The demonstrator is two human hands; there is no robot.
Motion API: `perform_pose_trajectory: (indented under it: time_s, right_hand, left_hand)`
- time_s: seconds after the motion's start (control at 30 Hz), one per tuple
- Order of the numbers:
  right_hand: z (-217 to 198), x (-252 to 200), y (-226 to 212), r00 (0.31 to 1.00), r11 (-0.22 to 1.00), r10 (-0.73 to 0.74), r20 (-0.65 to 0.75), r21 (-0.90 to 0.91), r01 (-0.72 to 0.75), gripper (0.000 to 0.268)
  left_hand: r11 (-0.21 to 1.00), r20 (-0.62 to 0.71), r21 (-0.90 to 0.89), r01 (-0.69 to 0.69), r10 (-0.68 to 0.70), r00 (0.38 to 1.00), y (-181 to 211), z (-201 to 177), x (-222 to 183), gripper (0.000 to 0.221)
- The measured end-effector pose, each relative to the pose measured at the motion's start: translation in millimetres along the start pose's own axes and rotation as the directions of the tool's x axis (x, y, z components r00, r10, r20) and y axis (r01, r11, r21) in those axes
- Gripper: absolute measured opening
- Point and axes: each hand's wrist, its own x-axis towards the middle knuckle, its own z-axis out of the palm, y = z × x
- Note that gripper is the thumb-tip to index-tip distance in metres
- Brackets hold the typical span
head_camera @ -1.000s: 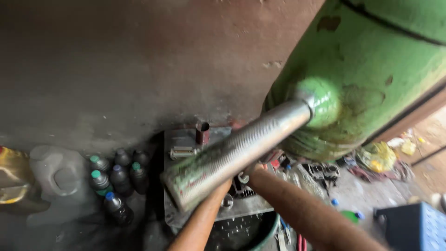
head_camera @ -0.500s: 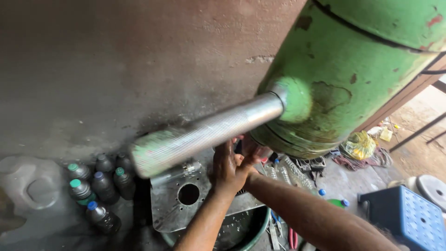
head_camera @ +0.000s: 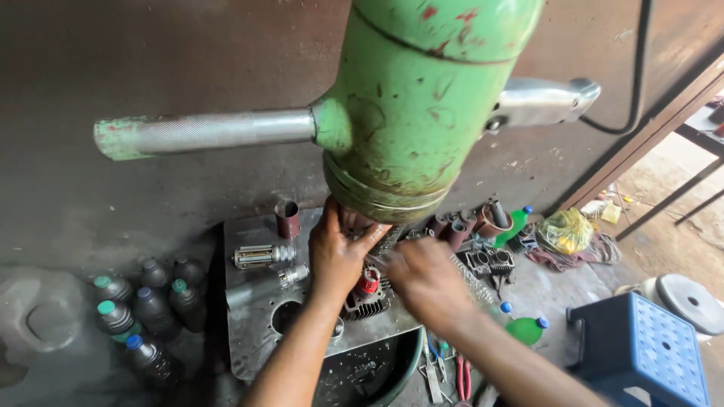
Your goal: Operating a vertical boring machine to hone and resize a motorcycle engine cylinder block.
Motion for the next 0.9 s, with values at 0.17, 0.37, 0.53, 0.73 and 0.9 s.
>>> perform_pose_trajectory:
  time_s: [0.17, 0.37, 0.53, 0.73, 0.9]
  right_hand:
    - [-154, -14, 30, 0.784, 0.975, -0.094, -0.613, -0.214, -0.051, 0.040]
    - [-202, 25, 88, 0.974, 0.937, 0.167, -0.154, -0.281, -0.205, 0.108]
    - [-202, 26, 104, 0.915, 0.910, 0.400, 0.057, -0.148, -0.388, 0.105]
    - [-173, 12, 104, 0.915, 0.894, 0.400, -0.048, -0.201, -0.401, 0.091]
    - [-160, 16, 117, 0.941, 0.926, 0.318, -0.116, -0.174, -0.335, 0.090]
  left_hand:
    - [0.801, 0.111, 0.242, -0.548, 0.538, 0.835, -35, 0, 7, 0.051]
    - [0.985, 0.429, -0.165, -0.059, 0.125, 0.894, -2, -2, 26, 0.061]
    - [0.950, 0.457, -0.302, -0.075, 0.214, 0.863, -4, 21, 15, 0.058]
    - [0.929, 0.094, 0.040, -0.368, 0.364, 0.927, -71, 66, -12, 0.044]
    - [0.888, 0.025, 0.246, -0.388, 0.395, 0.918, -105, 77, -32, 0.043]
